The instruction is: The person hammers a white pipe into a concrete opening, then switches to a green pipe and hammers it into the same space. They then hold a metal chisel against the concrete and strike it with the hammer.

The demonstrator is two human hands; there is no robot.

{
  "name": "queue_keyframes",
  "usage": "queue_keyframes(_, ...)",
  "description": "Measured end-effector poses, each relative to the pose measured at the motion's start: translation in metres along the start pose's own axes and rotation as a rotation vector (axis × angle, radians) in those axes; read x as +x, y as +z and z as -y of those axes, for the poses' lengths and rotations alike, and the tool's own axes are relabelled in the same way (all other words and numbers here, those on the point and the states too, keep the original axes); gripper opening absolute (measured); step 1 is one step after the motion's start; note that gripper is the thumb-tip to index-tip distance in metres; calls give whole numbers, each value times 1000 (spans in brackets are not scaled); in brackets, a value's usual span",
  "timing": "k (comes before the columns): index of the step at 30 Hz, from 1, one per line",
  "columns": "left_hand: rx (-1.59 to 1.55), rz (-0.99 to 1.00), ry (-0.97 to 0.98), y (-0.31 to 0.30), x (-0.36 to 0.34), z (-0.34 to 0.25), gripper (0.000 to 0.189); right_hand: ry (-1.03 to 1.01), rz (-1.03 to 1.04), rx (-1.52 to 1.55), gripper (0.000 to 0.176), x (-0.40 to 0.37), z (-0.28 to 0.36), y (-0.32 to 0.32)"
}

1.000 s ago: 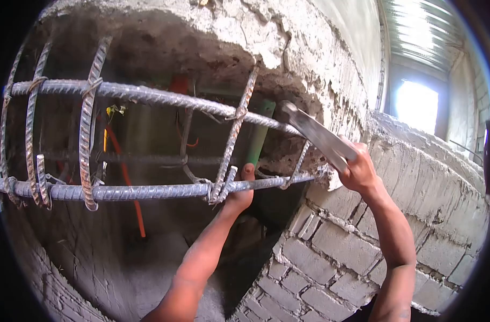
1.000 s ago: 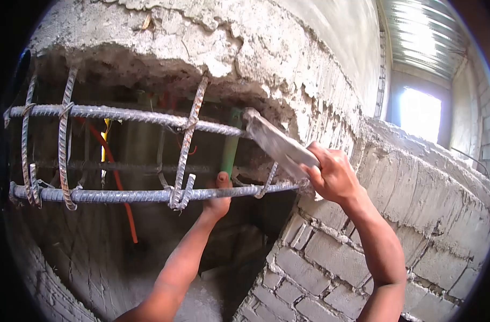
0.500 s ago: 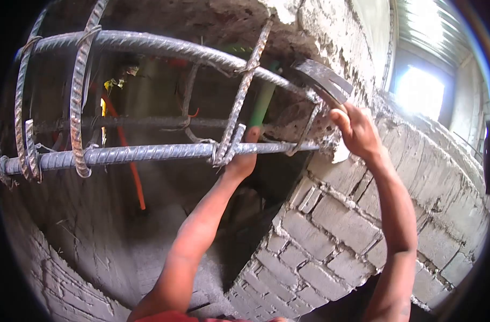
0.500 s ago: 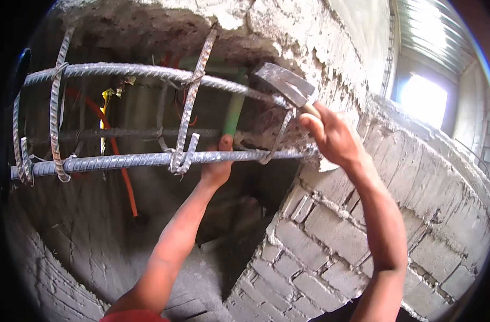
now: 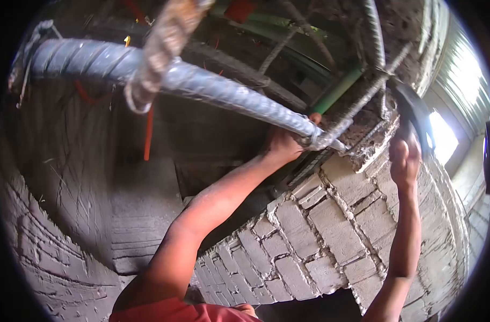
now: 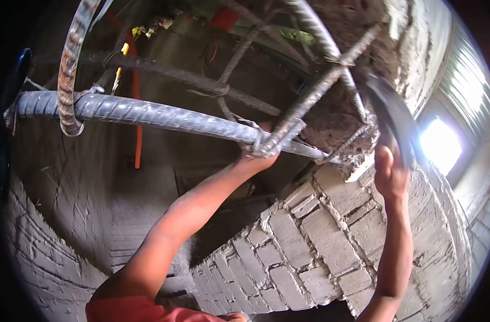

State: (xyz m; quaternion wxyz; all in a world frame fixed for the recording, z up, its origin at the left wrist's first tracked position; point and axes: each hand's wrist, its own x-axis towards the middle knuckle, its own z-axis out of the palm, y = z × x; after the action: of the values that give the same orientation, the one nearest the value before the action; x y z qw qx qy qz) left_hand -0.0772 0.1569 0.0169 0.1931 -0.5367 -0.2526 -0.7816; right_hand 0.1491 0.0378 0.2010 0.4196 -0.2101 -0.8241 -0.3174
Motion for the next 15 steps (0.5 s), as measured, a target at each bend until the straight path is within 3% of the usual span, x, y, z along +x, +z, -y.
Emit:
queue_keyframes(1,69,13,50,10,-7,11,22,-2,107,160,73,-14,-39,-8)
queue_keyframes(2,-304,-55,-92,-28,9,-27,20,-40,4,139,73,-15,-22,-9)
queue_keyframes(3,-421,-57,-106,-29,4,-27,19,-7,-23,235,76,-22,-22,-12)
queue_keyframes(5,81,-28,-27,-25,-15,-4,23,-110,-84,313,76,-30,0,-8)
queue_keyframes(6,78,-20,-27,-24,-23,2,23,-59,-165,337,75,-40,13,-2)
queue_keyframes(8,-304,-6,-115,-36,-31,5,32,9,-242,370,73,-74,23,5)
queue_keyframes(9,-306,15,-105,-40,-35,7,32,131,-292,393,74,-95,32,10)
queue_keyframes(11,-379,166,-338,-47,-52,10,44,212,-248,415,69,-150,28,15)
queue_keyframes(12,-363,260,-356,-53,-57,11,49,347,-278,373,71,-168,48,19)
queue_keyframes(13,-357,287,-339,-58,-57,5,49,543,-300,357,72,-200,54,27)
queue_keyframes(14,-373,264,-338,-64,-56,-8,50,720,-389,532,71,-238,58,39)
queue_keyframes(15,-387,238,-340,-68,-56,-19,50,990,-348,663,72,-273,65,42)
